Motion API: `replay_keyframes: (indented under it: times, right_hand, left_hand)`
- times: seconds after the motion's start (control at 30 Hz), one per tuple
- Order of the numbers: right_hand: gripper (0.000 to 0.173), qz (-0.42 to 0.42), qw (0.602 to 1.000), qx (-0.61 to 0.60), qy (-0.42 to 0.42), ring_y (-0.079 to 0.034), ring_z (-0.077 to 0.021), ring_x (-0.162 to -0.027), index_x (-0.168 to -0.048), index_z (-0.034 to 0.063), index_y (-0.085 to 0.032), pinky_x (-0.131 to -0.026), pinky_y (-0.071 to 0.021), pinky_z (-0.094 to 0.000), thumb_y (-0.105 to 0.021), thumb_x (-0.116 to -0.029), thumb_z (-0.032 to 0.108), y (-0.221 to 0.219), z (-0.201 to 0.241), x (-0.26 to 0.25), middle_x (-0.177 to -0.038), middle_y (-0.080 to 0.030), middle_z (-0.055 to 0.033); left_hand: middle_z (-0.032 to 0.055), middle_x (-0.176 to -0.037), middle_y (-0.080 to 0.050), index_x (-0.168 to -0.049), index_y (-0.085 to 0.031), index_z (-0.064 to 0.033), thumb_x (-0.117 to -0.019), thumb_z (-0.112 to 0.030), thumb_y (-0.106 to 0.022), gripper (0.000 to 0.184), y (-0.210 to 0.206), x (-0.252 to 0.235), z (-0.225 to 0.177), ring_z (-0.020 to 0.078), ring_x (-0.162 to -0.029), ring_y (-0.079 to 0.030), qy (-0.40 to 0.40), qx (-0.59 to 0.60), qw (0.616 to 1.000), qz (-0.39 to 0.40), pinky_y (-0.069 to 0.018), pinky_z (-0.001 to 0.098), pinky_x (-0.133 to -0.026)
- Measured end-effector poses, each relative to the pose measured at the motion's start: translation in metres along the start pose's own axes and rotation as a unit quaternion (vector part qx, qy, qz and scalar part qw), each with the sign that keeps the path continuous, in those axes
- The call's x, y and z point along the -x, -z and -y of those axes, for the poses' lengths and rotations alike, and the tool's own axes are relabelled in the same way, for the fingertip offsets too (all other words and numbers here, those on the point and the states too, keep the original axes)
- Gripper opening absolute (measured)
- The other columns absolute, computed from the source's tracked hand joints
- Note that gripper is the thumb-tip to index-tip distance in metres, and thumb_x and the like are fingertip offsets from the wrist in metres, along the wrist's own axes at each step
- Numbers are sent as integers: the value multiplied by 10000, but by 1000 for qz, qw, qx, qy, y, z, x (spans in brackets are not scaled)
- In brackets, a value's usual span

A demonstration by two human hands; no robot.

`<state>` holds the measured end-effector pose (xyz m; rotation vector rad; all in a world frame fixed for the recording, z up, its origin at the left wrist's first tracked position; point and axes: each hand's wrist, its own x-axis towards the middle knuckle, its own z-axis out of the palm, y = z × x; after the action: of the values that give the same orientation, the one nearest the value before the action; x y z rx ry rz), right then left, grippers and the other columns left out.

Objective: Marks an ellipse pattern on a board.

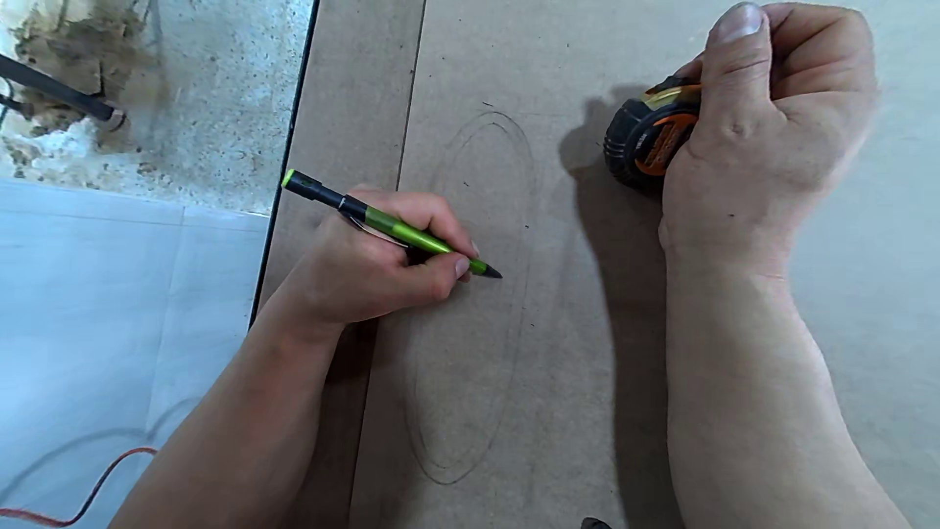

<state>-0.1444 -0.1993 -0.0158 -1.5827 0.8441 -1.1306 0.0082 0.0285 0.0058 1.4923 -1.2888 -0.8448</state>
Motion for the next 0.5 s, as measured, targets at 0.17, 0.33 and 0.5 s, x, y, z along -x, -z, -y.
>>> replay_keyframes:
  times: [0.17,0.33,0.5]
  right_hand:
    - [105,0,1000,3,1,-697,-89,-762,-1032,86,-618,-702,-607,-263,-579,-1059,180,0,0,0,-835,-681,22]
    - [102,-1,1000,-2,-2,-692,-90,-761,-1035,89,-620,-710,-603,-265,-585,-1055,183,0,0,0,-837,-676,22]
    - [99,-1,1000,-3,0,-691,-91,-756,-1034,84,-617,-698,-600,-260,-581,-1056,173,0,0,0,-833,-678,20]
  left_hand:
    - [16,-817,-735,-924,-721,-62,-874,-89,-711,58,-1,2,1,98,-643,-684,6,12,1000,-9,-590,230,-541]
    - [12,-808,-731,-918,-720,-67,-878,-90,-704,49,-4,2,-4,101,-626,-681,20,-12,999,-27,-591,228,-529]
    - [21,-820,-737,-942,-730,-50,-867,-64,-708,79,-1,0,0,100,-656,-691,12,16,1000,-13,-600,236,-553]
